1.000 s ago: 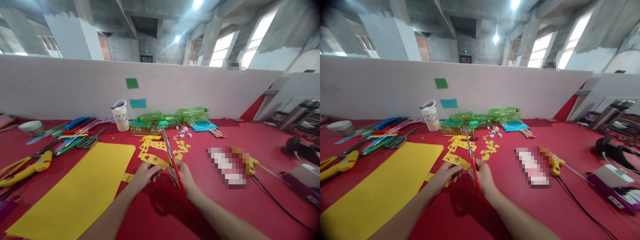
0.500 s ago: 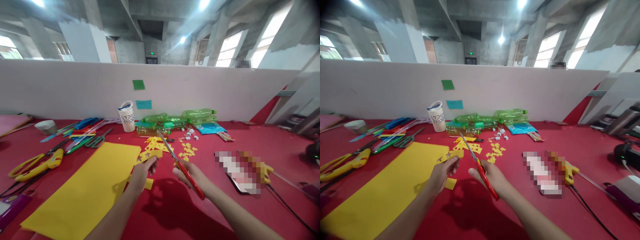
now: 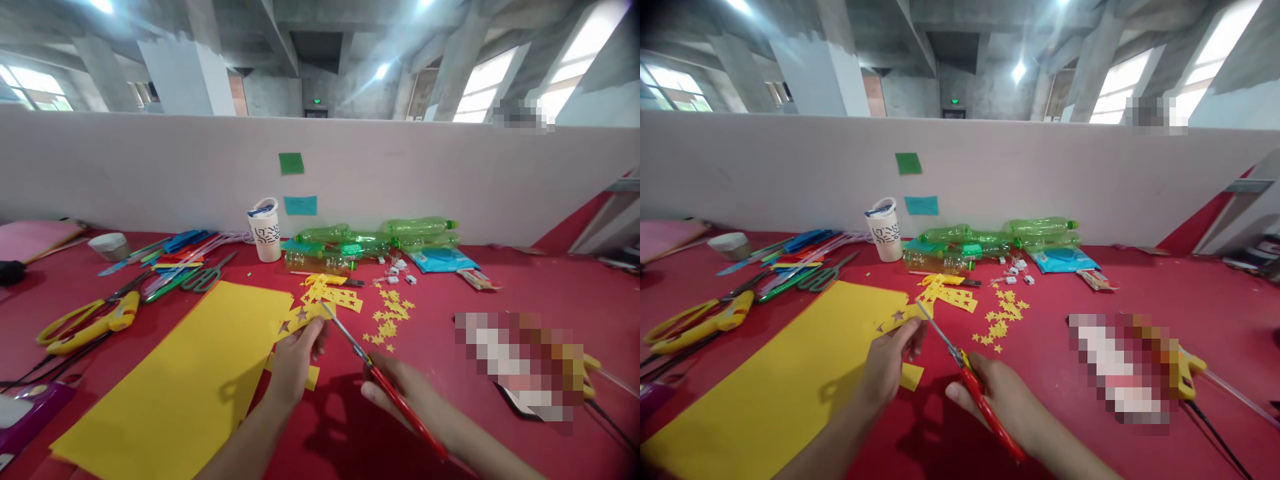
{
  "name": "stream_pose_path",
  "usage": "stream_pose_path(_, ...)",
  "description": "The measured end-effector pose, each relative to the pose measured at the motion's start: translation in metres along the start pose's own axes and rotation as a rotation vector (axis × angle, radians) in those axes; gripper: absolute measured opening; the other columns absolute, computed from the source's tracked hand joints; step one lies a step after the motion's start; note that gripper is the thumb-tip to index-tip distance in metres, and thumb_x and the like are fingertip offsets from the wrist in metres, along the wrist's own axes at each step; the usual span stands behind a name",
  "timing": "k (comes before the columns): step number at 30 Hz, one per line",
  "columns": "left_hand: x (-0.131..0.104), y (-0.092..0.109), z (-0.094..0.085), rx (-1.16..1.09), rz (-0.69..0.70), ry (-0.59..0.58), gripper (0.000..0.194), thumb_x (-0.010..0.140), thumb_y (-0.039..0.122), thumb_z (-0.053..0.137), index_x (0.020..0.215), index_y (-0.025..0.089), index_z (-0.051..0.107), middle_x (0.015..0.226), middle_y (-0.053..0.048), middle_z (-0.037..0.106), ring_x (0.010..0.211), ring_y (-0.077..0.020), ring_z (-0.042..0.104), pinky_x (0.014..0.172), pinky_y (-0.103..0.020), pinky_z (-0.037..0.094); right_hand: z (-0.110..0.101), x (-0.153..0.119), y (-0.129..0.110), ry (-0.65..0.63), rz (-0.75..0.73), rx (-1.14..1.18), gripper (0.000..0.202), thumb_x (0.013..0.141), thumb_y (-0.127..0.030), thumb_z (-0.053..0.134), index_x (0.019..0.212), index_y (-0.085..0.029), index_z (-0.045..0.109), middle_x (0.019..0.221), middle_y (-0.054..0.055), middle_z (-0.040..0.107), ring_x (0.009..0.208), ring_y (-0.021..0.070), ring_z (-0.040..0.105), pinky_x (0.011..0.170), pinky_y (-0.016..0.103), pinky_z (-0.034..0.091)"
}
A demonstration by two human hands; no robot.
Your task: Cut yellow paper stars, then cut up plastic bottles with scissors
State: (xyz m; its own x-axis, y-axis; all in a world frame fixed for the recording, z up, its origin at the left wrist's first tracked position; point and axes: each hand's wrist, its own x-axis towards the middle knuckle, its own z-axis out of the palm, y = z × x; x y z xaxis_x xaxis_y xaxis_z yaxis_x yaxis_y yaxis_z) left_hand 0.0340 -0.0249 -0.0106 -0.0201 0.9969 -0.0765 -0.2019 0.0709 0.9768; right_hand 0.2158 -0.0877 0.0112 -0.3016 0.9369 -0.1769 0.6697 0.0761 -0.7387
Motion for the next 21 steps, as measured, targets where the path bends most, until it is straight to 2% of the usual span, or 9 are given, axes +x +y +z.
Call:
stream_pose_path(8,-0.012,0.001,0.006,0.099,-0.002,-0.101,0.031,0.077,0.042,0.055,0.063,0.015,0.06,0.056,-0.001,0.055,0.052,-0.0108,0.048,0.049,-0.022,0.038,0.0,-0.003,0.002,-0.028,-0.026,0.157,0.039,0.085,-0.057,0.042,0.072,-0.02,0.039,0.066,-0.004,0.038,0.059,0.0115,0.033,0.051,0.022,0.027)
stream_pose_path(14,-0.011,0.004,0.007,0.03,0.046,-0.079,0.03,0.079,0.037,0.054,0.058,0.015,0.055,0.052,0.001,0.051,0.047,-0.009,0.045,0.046,-0.021,0.036,0.003,-0.006,0.004,-0.073,-0.036,0.244,0.038,0.085,-0.055,0.044,0.072,-0.02,0.038,0.064,-0.005,0.036,0.056,0.0102,0.032,0.049,0.021,0.024)
stream_pose_path(21,-0.015,0.007,0.008,-0.008,0.042,-0.078,0.029,0.078,0.037,0.055,0.059,0.015,0.055,0.053,0.001,0.051,0.049,-0.0086,0.044,0.047,-0.02,0.035,-0.001,-0.007,-0.008,-0.119,-0.011,0.284,0.04,0.085,-0.056,0.045,0.072,-0.019,0.037,0.065,-0.005,0.033,0.058,0.01,0.03,0.051,0.022,0.026)
